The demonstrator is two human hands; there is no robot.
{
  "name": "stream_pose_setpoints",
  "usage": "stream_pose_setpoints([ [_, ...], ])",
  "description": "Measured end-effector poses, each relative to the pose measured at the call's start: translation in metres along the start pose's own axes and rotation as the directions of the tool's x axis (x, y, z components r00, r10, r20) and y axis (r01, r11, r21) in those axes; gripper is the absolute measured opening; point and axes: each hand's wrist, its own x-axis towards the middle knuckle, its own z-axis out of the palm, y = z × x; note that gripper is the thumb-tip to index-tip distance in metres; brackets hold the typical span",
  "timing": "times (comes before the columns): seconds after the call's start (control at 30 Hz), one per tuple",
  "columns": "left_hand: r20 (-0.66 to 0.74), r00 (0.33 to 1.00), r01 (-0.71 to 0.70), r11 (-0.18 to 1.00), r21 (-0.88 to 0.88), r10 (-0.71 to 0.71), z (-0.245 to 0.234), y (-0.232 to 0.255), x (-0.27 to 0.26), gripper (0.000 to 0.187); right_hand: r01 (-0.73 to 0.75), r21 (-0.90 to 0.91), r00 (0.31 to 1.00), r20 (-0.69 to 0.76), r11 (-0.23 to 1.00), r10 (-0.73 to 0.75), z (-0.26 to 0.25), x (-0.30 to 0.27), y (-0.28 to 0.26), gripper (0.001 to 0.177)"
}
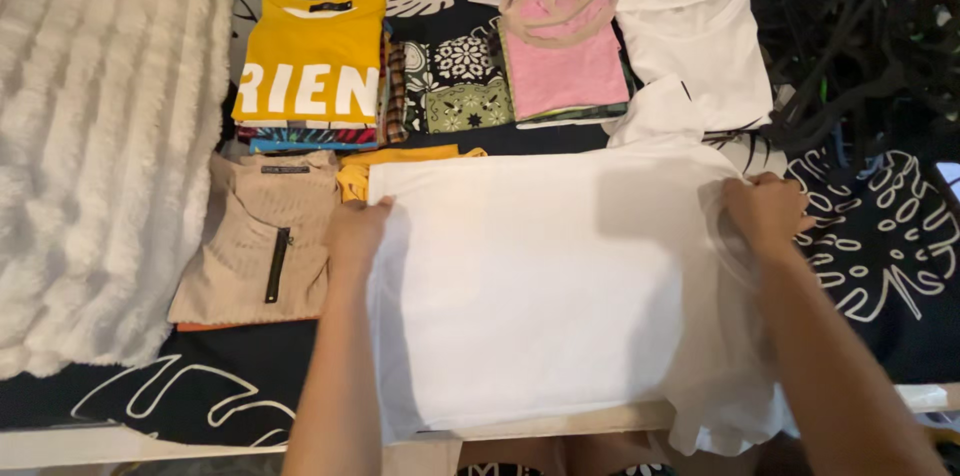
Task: The person folds a white t-shirt and a white and green baseball-style shirt on a bed. They smooth and fold each garment neatly, then place the folded shirts into a pile.
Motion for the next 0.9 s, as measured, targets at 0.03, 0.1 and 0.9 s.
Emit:
stream_pose_setpoints([
  [0.03, 0.05, 0.998, 0.044, 0.992, -0.119, -0.039, -0.007, 0.001, 0.004, 0.038, -0.048, 0.055, 0.996, 0.078, 0.997, 0.043, -0.001, 0.009, 0.004, 0.038],
  [0.1, 0.163, 0.982, 0.149, 0.927, -0.343, -0.098, -0.024, 0.005, 0.011, 0.03, -0.235, 0.248, 0.91, 0.396, 0.94, 0.123, -0.017, 0.04, 0.017, 0.027],
  [0.9, 0.085, 0.94, -0.181, 0.694, -0.697, 0.33, -0.177, 0.151, 0.038, 0.018, -0.006, 0.92, 0.839, 0.218, 0.391, -0.499, -0.245, 0.16, -0.14, 0.03],
])
